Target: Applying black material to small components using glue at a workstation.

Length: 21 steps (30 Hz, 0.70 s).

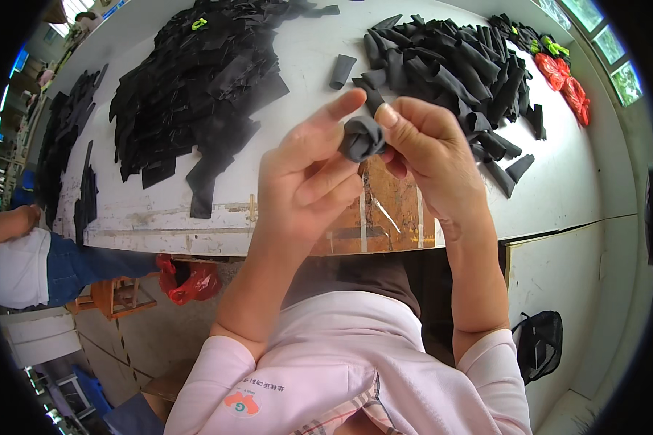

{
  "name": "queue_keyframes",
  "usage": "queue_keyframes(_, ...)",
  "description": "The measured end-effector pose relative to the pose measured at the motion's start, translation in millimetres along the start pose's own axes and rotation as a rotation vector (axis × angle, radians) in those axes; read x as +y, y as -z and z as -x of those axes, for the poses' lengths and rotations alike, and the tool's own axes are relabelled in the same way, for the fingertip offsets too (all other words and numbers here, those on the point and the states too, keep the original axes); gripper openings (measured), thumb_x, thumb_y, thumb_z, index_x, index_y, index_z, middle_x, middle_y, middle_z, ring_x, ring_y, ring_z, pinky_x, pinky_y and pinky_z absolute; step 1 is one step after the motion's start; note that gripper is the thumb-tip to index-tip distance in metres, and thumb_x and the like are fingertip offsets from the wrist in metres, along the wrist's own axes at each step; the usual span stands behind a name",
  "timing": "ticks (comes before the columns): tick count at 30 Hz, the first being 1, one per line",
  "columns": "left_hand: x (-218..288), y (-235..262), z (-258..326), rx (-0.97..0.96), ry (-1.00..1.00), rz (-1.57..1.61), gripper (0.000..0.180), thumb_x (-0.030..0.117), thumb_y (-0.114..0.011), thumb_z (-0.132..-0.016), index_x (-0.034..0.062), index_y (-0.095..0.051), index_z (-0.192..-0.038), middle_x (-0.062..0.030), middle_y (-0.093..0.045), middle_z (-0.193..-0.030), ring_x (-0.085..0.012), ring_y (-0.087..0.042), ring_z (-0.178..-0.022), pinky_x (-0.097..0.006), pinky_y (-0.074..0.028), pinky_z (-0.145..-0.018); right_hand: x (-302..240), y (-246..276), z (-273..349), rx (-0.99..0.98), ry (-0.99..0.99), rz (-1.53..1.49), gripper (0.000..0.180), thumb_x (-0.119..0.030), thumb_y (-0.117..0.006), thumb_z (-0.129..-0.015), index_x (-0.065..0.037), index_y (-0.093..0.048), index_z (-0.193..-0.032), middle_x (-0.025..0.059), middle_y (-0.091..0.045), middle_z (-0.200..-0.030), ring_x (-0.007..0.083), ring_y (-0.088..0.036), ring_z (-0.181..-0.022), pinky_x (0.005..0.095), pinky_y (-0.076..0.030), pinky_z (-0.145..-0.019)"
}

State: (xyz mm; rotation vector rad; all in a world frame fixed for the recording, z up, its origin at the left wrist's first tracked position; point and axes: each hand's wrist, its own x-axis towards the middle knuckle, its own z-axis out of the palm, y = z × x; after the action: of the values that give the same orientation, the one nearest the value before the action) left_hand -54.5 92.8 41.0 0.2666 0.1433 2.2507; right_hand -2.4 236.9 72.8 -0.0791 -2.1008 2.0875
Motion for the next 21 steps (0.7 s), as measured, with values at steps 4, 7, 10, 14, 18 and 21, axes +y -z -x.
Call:
queue_keyframes(4, -9.6, 51.1, 3.5, 0.286, 0.085, -0.032, 0.039, 0.003, -0.042, -0.083, -0.0038, -0.037, -0.121, -0.0106, -0.058, -0.084, -0.0013, -0.029, -0.031, -0.016, -0.022, -0.032, 60.6, 6.2, 6.9, -0.108, -0.341, -0.218, 0.032, -0.031, -0.052, -0.087, -0.002, -0.052, -0.071, -0.0023, -0.043, -0.058, 0.0049, -0.039, -0.053, 0.0195, -0.032, -0.047)
queue_keyframes(7, -16.1, 56.2, 9.6, 0.216, -0.005, -0.155, 0.042, 0.002, -0.047, -0.081, -0.0035, -0.037, -0.121, -0.0103, -0.058, -0.082, -0.0015, -0.029, -0.032, -0.016, -0.022, -0.032, 67.1, 2.6, 10.0, -0.094, -0.346, -0.264, 0.032, -0.031, -0.052, -0.087, -0.003, -0.051, -0.071, -0.0023, -0.043, -0.059, 0.0055, -0.039, -0.054, 0.0196, -0.032, -0.048)
queue_keyframes(10, -12.7, 34.2, 4.2, -0.024, -0.001, -0.155, 0.045, 0.003, -0.052, -0.079, -0.0031, -0.036, -0.121, -0.0100, -0.057, -0.082, -0.0023, -0.029, -0.033, -0.016, -0.021, -0.031, 57.0, 7.3, 2.5, -0.133, -0.171, -0.222, 0.029, -0.028, -0.052, -0.088, -0.003, -0.051, -0.073, -0.0020, -0.045, -0.060, 0.0057, -0.041, -0.056, 0.0195, -0.033, -0.050)
queue_keyframes(14, -10.3, 21.2, 6.5, 0.104, -0.069, -0.666, 0.046, 0.004, -0.058, -0.078, -0.0029, -0.037, -0.118, -0.0078, -0.058, -0.079, -0.0007, -0.031, -0.037, -0.015, -0.021, -0.031, 48.2, 15.9, -10.7, -0.325, 0.061, -0.083, 0.031, -0.030, -0.051, -0.088, -0.001, -0.053, -0.076, -0.0014, -0.047, -0.062, 0.0066, -0.044, -0.058, 0.0201, -0.037, -0.053)
queue_keyframes(18, -13.7, 48.8, 11.5, 0.262, -0.010, -0.560, 0.036, 0.009, -0.065, -0.075, -0.0004, -0.047, -0.105, -0.0068, -0.059, -0.080, -0.0005, -0.033, -0.040, -0.013, -0.022, -0.032, 95.2, 13.4, -1.9, -0.326, -0.117, -0.160, 0.031, -0.029, -0.049, -0.089, -0.002, -0.052, -0.074, 0.0004, -0.049, -0.064, 0.0080, -0.046, -0.059, 0.0223, -0.040, -0.055)
queue_keyframes(21, -22.7, 33.0, 6.8, 0.237, -0.241, -0.889, 0.036, 0.008, -0.063, -0.077, -0.0011, -0.049, -0.109, -0.0084, -0.058, -0.087, -0.0071, -0.050, -0.061, -0.016, -0.040, -0.051, 96.1, 9.8, 1.8, -0.222, -0.081, -0.235, 0.032, -0.028, -0.048, -0.089, 0.000, -0.051, -0.074, 0.0027, -0.051, -0.064, 0.0085, -0.047, -0.058, 0.0235, -0.040, -0.056)
